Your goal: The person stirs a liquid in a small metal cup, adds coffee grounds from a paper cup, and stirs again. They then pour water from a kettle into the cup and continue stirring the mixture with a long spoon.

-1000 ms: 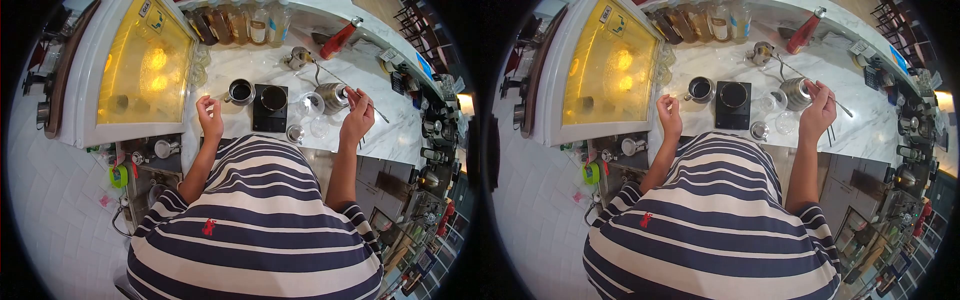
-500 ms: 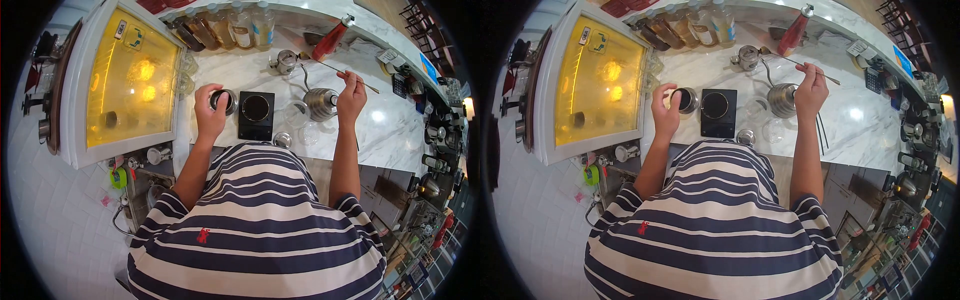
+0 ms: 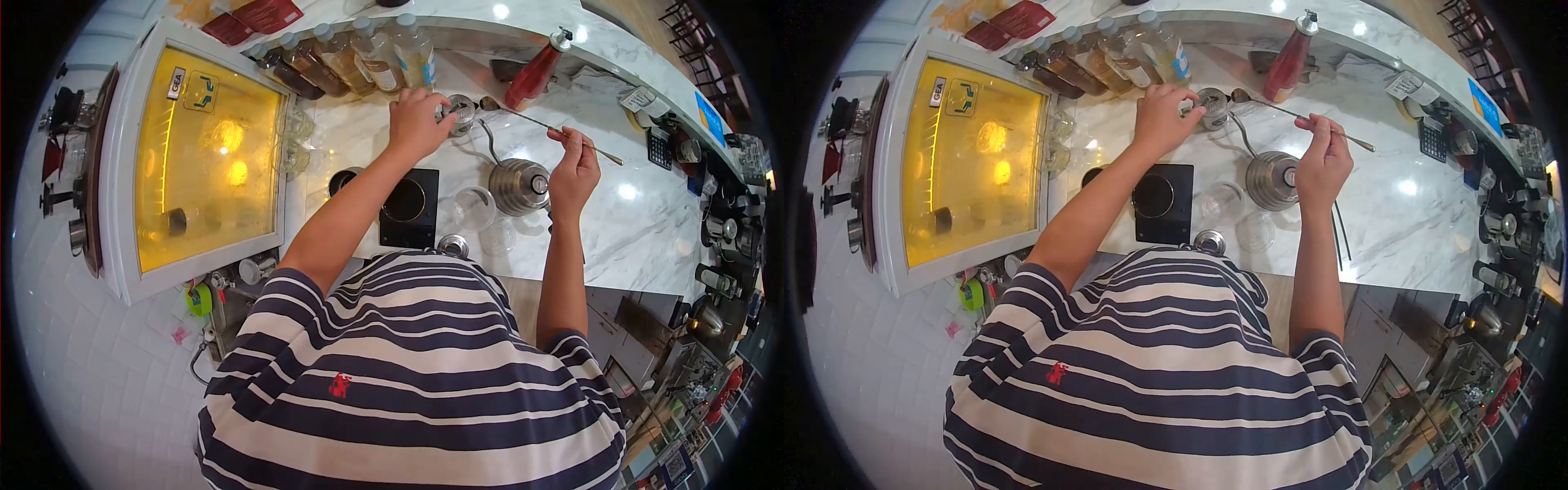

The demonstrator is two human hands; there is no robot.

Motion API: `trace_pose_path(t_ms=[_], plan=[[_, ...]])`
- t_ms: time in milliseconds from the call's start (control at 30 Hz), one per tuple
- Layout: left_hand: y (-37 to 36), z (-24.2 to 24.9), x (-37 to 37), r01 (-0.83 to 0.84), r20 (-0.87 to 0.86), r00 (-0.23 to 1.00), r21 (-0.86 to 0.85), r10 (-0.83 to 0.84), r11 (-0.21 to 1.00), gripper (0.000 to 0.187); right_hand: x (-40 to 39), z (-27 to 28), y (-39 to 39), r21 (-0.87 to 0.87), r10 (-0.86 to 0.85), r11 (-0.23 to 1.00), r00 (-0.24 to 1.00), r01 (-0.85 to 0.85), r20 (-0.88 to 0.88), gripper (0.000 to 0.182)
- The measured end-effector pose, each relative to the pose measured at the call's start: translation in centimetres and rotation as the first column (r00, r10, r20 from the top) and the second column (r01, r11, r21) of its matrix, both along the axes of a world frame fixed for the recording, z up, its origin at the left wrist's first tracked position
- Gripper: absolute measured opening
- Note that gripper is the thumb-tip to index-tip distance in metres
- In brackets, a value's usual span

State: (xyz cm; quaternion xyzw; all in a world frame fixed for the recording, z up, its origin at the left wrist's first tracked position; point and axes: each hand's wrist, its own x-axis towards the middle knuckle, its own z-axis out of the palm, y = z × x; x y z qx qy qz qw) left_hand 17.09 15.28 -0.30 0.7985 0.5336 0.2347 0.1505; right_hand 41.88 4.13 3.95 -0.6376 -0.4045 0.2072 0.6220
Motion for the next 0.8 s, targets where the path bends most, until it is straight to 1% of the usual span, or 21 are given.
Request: trace_pose_path(t_ms=[33,67,167,267,433,567,667,767,800], plan=[[0.2,-0.3,0.6,-0.006,-0.018,1.0,-0.007,0.006,1.0,0.025,0.1,-0.2,0.1,0.001,-0.001,1.0,1.0,0.001,-0.008,0.032],[0.3,-0.7,1.1,-0.017,-0.003,1.0,0.036,0.017,0.999,0.027,0.3,-0.4,0.1,0.002,-0.003,1.0,1.0,0.003,-0.016,0.032],[0.8,-1.4,2.1,-0.052,-0.029,0.998,0.07,0.054,0.996,0.025,0.5,-0.6,0.1,0.001,-0.018,1.0,1.0,0.018,-0.002,0.032],[1.2,-2.0,2.6,-0.051,-0.087,0.994,0.109,0.061,0.993,0.022,0.7,-0.6,0.1,-0.014,-0.02,1.0,1.0,0.02,-0.015,0.032],[1.7,-2.3,2.4,-0.044,-0.039,0.998,0.169,0.052,0.985,0.018,0.9,-0.4,0.2,-0.005,-0.016,1.0,0.998,0.016,-0.058,0.032],[1.7,-1.0,1.4,-0.048,-0.011,0.999,0.188,0.051,0.981,0.016,0.8,-0.7,0.8,0.014,0.024,1.0,0.994,-0.023,-0.103,0.031],[1.7,-0.9,0.8,-0.059,-0.002,0.998,0.205,0.061,0.977,0.016,0.6,-1.5,1.8,-0.053,0.033,0.998,0.993,-0.04,-0.113,0.032],[1.5,-1.2,0.7,-0.073,0.0,0.997,0.2,0.074,0.977,0.016,1.0,-3.1,3.5,-0.052,0.084,0.994,0.971,-0.098,-0.223,0.033],[1.5,-1.3,0.7,-0.073,0.007,0.997,0.2,0.073,0.977,0.016,1.2,-3.4,4.1,-0.09,0.089,0.99,0.978,-0.108,-0.186,0.034]])
